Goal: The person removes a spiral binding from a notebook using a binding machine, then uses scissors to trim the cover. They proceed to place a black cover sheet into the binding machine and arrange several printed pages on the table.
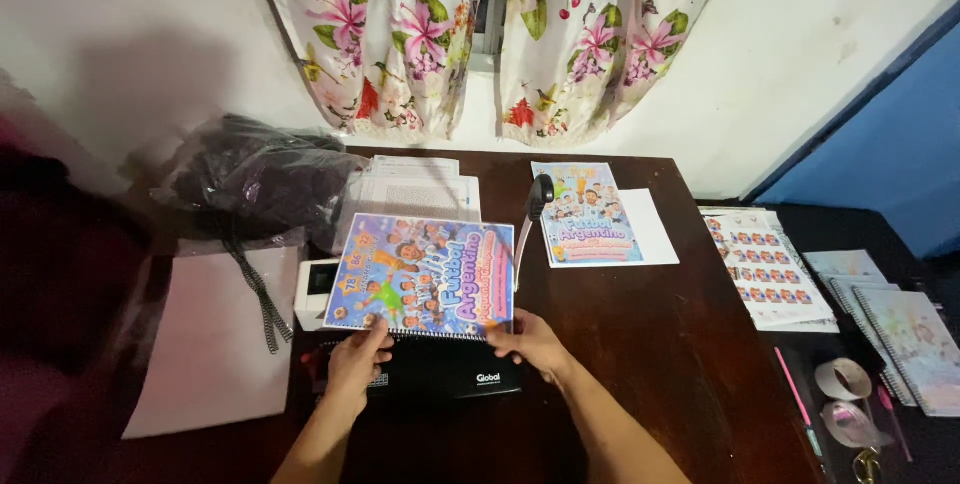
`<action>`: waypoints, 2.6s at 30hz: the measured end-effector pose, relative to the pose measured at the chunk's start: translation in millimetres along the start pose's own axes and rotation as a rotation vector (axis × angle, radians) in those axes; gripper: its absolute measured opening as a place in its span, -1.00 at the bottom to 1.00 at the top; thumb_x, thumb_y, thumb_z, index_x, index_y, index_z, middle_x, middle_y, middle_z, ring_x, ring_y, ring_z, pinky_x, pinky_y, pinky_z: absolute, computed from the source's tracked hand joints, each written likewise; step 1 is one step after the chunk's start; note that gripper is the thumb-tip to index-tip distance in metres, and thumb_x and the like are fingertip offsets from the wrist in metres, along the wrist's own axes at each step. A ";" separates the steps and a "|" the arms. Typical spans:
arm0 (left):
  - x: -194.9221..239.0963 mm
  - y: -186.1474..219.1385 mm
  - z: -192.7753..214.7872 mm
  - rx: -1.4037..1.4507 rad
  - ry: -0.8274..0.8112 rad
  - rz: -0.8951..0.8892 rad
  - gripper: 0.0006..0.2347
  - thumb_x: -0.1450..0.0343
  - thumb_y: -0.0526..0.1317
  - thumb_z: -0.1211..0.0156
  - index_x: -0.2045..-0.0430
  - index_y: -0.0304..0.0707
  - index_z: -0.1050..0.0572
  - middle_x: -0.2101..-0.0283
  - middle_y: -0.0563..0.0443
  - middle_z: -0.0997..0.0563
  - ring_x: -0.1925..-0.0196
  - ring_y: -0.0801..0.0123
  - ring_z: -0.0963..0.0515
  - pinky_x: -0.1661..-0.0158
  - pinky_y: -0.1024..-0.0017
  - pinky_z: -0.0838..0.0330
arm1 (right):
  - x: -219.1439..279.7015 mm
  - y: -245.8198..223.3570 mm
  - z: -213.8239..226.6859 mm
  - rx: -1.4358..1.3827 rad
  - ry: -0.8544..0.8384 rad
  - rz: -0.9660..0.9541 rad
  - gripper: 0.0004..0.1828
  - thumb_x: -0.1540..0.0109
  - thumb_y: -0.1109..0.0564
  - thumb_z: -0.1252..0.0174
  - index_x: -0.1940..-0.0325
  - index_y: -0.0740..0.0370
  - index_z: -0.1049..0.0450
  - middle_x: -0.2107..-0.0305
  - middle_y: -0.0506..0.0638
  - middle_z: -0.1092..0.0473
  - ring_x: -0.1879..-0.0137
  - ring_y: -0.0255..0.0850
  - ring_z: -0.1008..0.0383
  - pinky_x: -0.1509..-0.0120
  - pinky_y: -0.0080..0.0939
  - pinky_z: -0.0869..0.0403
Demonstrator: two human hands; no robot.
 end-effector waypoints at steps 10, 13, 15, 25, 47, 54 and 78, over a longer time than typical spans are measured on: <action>-21.4 -18.4 10.0 -0.038 0.067 -0.004 -0.71 -0.41 0.02 -0.34 0.30 -0.25 -0.63 0.34 0.04 -0.68 0.38 0.42 -0.56 0.36 0.45 -0.32 | -17.4 22.2 5.1 -0.027 -0.039 -0.007 -0.53 -0.22 -0.13 -0.32 -0.02 0.26 -0.55 0.42 0.03 -0.50 0.46 -0.32 -0.38 0.44 -0.40 -0.31; -33.7 -27.1 9.5 0.170 -0.042 -0.083 -0.78 -0.30 -0.07 -0.40 0.33 -0.15 -0.60 0.33 0.21 -0.66 0.36 0.58 -0.62 0.38 0.50 -0.38 | -18.4 22.0 9.0 0.023 -0.047 0.037 -0.55 -0.12 -0.02 -0.36 -0.03 0.15 -0.50 0.35 -0.17 -0.53 0.41 -0.39 -0.45 0.43 -0.39 -0.34; -48.4 -37.6 9.8 0.156 -0.119 -0.121 -0.73 -0.21 -0.07 -0.47 0.31 -0.13 -0.67 0.34 0.08 -0.70 0.45 0.49 -0.55 0.45 0.50 -0.26 | -32.1 37.3 16.3 0.029 -0.062 0.126 -0.47 -0.07 0.03 -0.44 -0.05 0.25 -0.48 0.39 -0.08 -0.48 0.42 -0.37 -0.41 0.43 -0.37 -0.33; -26.9 -22.3 4.7 0.253 -0.189 -0.154 -0.84 -0.31 -0.22 -0.39 0.30 -0.22 -0.65 0.36 0.17 -0.66 0.39 0.56 -0.59 0.39 0.53 -0.35 | -24.5 26.0 12.1 -0.001 -0.058 0.122 -0.46 -0.08 0.07 -0.39 -0.11 0.22 -0.47 0.36 -0.09 -0.52 0.41 -0.40 -0.42 0.42 -0.39 -0.34; -25.5 -23.3 7.6 0.266 -0.188 -0.186 -0.75 -0.25 -0.17 -0.44 0.26 -0.22 -0.62 0.32 0.15 -0.64 0.35 0.55 -0.57 0.38 0.53 -0.33 | -12.1 16.0 10.9 -0.047 -0.043 0.087 -0.42 -0.10 0.08 -0.37 -0.16 0.28 -0.41 0.32 -0.09 -0.52 0.37 -0.37 -0.42 0.36 -0.35 -0.37; -0.1 -1.5 2.2 0.175 -0.131 -0.072 -0.80 -0.25 -0.20 -0.40 0.29 -0.03 -0.58 0.35 0.24 -0.66 0.38 0.62 -0.59 0.42 0.57 -0.35 | 0.6 -0.7 3.1 0.020 0.012 -0.026 -0.48 -0.21 -0.03 -0.30 -0.16 0.32 -0.47 0.38 -0.02 -0.52 0.42 -0.35 -0.38 0.38 -0.38 -0.34; -35.2 -21.1 14.8 0.226 -0.126 -0.146 -0.79 -0.25 -0.11 -0.47 0.34 -0.11 -0.65 0.37 0.22 -0.62 0.43 0.60 -0.50 0.47 0.59 -0.23 | -27.0 33.1 20.4 -0.009 -0.061 0.080 -0.47 -0.09 0.10 -0.36 -0.12 0.21 -0.43 0.31 -0.09 -0.51 0.40 -0.37 -0.41 0.41 -0.38 -0.35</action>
Point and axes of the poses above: each hand's wrist, its own x-axis away from the middle knuckle, its own z-axis out of the back of the hand, y = z × x, the point moved 4 cm from there along -x, towards the middle knuckle
